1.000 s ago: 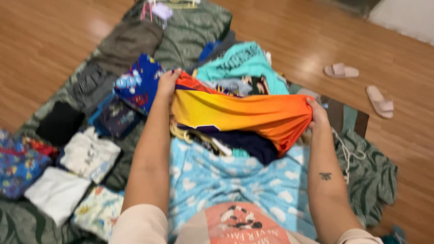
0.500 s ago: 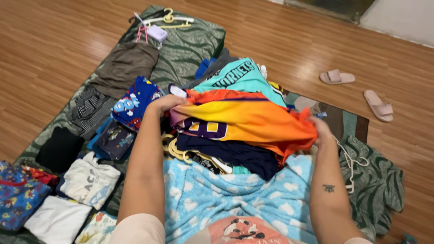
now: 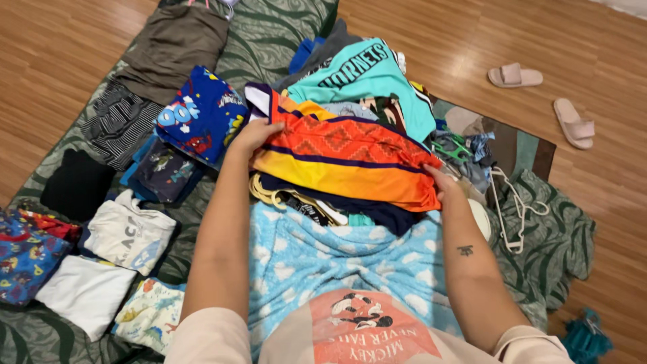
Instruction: The person folds various items of clothing, including shirts, shorts, and a jersey, on a green patterned bed cover, then places them into stacks.
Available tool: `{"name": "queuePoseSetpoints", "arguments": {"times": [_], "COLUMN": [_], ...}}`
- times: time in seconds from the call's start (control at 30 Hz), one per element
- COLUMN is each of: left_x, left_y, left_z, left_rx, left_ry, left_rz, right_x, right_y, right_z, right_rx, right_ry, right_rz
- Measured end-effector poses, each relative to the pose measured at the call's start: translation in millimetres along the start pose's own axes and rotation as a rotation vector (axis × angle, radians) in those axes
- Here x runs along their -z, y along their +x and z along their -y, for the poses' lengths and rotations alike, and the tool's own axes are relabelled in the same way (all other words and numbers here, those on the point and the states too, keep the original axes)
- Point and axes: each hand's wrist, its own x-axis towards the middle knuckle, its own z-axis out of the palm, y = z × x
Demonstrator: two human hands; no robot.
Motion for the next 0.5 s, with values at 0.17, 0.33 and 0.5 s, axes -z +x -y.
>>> {"name": "queuePoseSetpoints", "arguments": {"times": [0.17,0.33,0.5], "left_x": [-7,11,26], "left_y": [-19,-30,-10], "left_z": [-15,-35,-38], "left_rx": [-0.099,-0.187,-0.240], "left_ry": [-0.353,-0.533,-0.657], "left_rz": [-0.005,-0.052,0.000], "right_x": [13,25,46], "right_y": [0,-2,-16], "right_z": [-11,7,54], "right_rx": [0.018,0.363,0.614], "right_ry": [0.090,0.211,0.293], "right_rz": [0.198,0.136,-0.009]}}
